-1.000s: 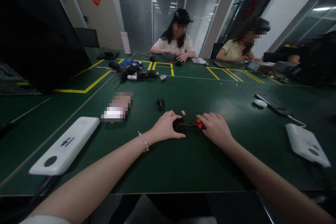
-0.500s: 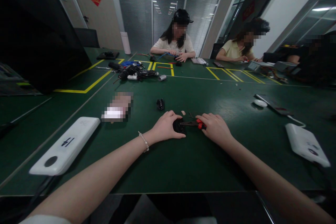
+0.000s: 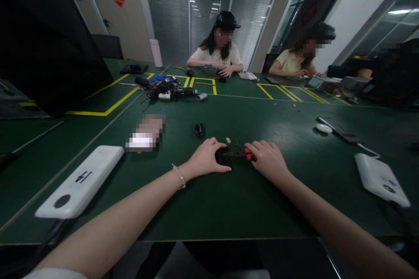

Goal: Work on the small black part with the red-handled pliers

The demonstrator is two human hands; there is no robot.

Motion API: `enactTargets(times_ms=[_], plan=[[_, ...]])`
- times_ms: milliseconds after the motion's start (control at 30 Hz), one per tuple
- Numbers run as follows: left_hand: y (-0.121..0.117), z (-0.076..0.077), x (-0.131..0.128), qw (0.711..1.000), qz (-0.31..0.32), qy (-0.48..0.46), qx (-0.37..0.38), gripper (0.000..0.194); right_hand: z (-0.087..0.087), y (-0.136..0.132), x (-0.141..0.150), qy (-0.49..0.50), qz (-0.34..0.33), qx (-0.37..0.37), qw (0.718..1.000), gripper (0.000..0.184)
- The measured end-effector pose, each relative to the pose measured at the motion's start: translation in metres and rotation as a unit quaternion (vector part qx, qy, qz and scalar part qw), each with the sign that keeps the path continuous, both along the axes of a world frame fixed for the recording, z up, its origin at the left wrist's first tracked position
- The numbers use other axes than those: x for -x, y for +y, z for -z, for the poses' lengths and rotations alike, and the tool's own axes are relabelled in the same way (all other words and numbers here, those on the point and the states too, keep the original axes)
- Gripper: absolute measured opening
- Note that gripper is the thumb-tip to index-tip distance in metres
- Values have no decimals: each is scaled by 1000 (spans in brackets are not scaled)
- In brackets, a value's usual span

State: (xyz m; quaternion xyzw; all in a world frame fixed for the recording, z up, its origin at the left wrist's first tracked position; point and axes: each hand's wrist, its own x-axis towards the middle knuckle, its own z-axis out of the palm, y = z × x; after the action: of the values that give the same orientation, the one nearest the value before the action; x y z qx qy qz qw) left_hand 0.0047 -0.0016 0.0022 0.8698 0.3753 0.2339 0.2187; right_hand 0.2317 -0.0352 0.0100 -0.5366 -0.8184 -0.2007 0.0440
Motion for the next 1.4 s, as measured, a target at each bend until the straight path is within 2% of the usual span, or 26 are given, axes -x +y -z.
enactTargets(times_ms=[267,733,867,1000,1100,1400], plan=[[0,-2,0,1000,3,4,16,65,1,6,-3,30,5,49,998,41],[0,-3,1,1000,2,15,23,67,0,8,-3,47,9,58,997,40],[-1,-3,1,1000,2,15,16,66,-3,11,-8,72,33,73,994,36],[-1,-2,2,1000,0,16,15,66,-9,15,-22,45,91,65,993,33],[-1,-2,2,1000,2,17,14,66,-14,16,-32,21,111,74,991,30],[-2,-5,3,999,3,23,39,67,-18,14,-28,-21,114,97,988,29]])
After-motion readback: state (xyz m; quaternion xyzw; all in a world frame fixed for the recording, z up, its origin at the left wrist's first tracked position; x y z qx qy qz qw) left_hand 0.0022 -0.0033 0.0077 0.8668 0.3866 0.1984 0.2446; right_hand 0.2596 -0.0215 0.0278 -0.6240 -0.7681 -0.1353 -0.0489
